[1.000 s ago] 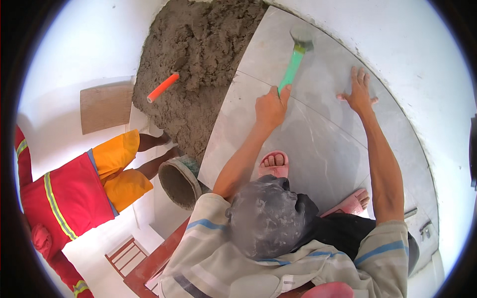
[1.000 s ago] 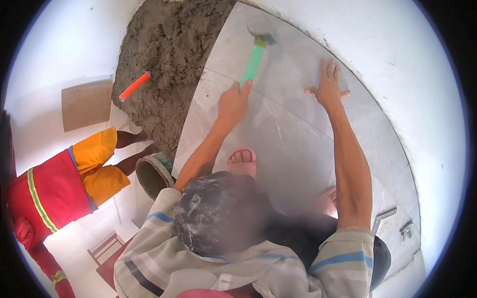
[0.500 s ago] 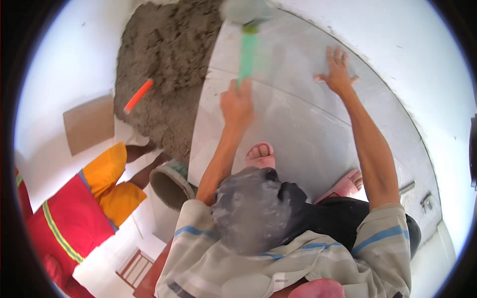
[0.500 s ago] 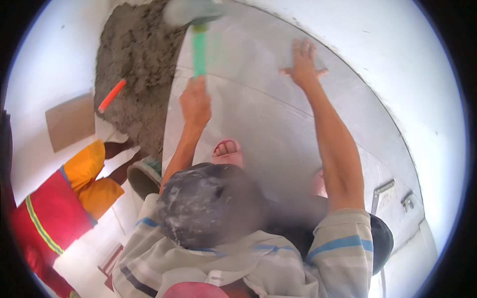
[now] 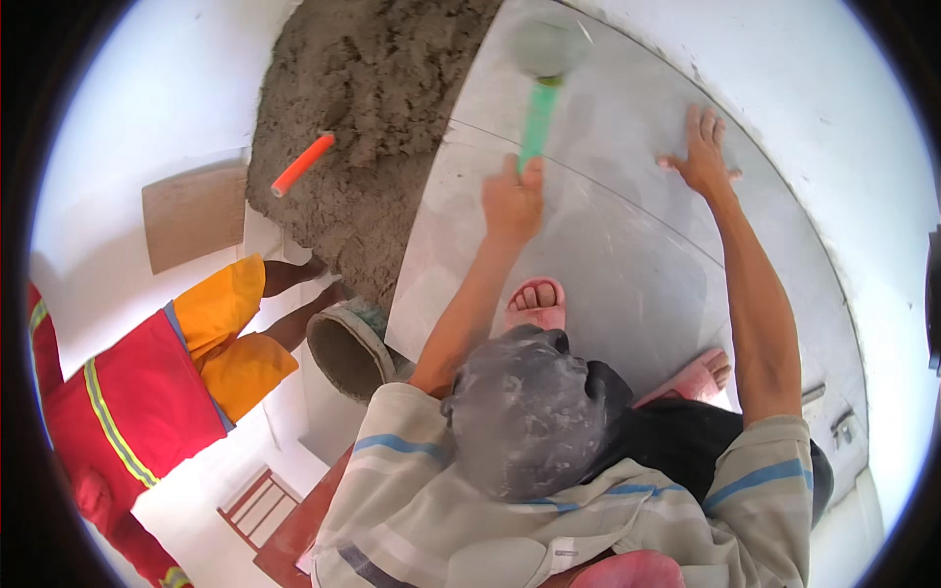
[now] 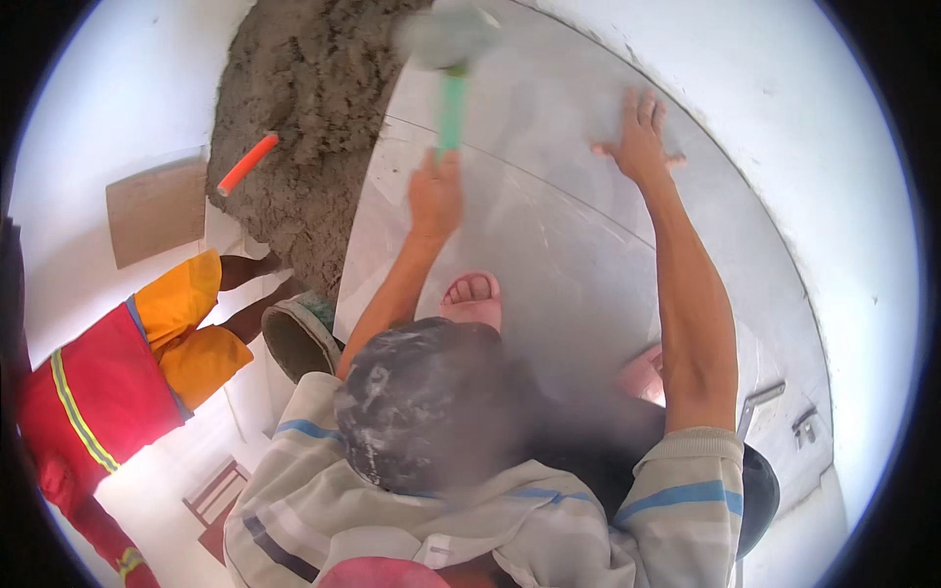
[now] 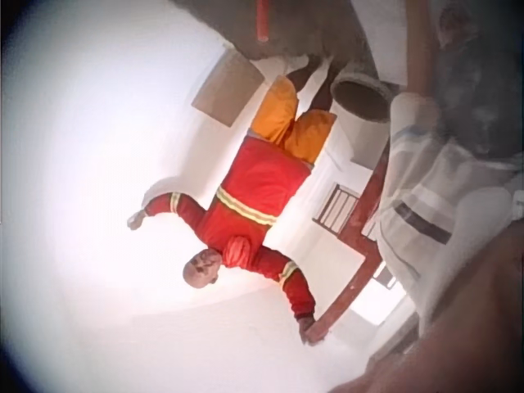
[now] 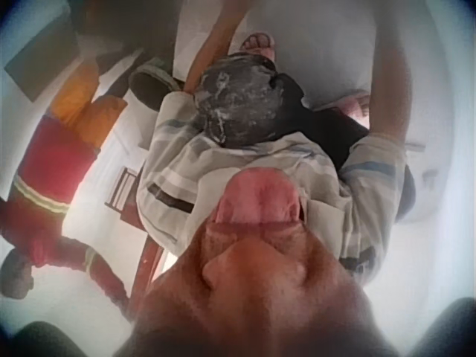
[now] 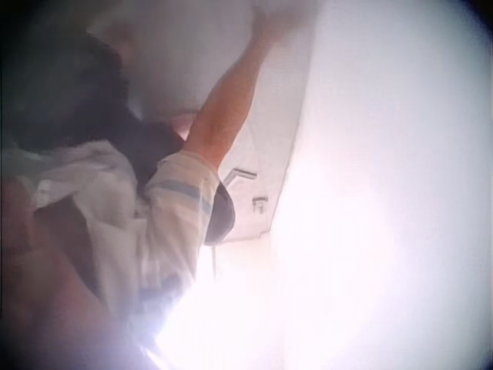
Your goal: The person applies mortar onto the back of a floor tile using a trowel, lays the tile onto the floor, and taps it into place using a mallet.
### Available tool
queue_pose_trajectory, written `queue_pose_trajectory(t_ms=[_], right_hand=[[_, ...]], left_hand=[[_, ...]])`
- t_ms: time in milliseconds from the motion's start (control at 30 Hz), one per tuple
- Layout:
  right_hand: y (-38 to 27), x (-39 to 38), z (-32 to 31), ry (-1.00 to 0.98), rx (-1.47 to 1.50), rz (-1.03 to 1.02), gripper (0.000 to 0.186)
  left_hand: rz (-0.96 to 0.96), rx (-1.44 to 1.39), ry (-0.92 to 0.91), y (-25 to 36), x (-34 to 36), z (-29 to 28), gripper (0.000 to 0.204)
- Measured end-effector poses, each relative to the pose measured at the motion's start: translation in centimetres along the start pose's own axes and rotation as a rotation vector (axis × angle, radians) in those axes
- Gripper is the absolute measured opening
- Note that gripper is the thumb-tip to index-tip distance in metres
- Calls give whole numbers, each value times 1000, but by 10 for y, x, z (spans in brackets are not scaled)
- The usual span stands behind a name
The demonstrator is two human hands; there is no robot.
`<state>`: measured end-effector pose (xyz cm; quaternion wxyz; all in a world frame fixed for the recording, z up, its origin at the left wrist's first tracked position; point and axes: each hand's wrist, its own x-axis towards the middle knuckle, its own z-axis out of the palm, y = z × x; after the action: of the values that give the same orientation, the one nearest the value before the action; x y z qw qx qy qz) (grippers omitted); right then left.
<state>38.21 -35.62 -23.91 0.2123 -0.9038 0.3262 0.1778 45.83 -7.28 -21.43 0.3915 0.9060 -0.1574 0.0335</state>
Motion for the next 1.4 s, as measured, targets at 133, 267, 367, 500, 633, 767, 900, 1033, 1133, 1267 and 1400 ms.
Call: queue_pose_trajectory(t_ms=[133,267,367,500,633,767,900,1033,1133,1267,1400], right_hand=[[3,1,0,-23,-14,15,110],[7,4,-5,4,-14,20,110],[-13,7,-5,-21,-27,14,112],[2,17,9,-24,-32,36,113],[-8,16,4,-39,-27,44,118],[51,45,23,162,-65,-81,122],[36,27,13,12,-50,36,119],[48,-24,29,231,-50,16,85],[127,-79,32,384,-98,148,85],[186,-107,32,318,-113,182,87],[211,-107,11,110,-172,-35,92]], left_hand=[[-269,157,-358,32,21,-4,43],[-230,-5,-227,39,2,-26,48],[-22,237,-98,-18,-15,-2,49],[-192,223,-275,15,37,8,46],[-207,72,-280,46,28,-27,48],[-165,260,-314,21,-3,6,53],[-190,358,-545,-16,28,40,53],[-60,417,-585,-46,35,20,53],[-375,264,-560,-17,28,27,66],[-381,219,-508,-22,26,35,70],[-134,310,-505,-50,35,24,65]])
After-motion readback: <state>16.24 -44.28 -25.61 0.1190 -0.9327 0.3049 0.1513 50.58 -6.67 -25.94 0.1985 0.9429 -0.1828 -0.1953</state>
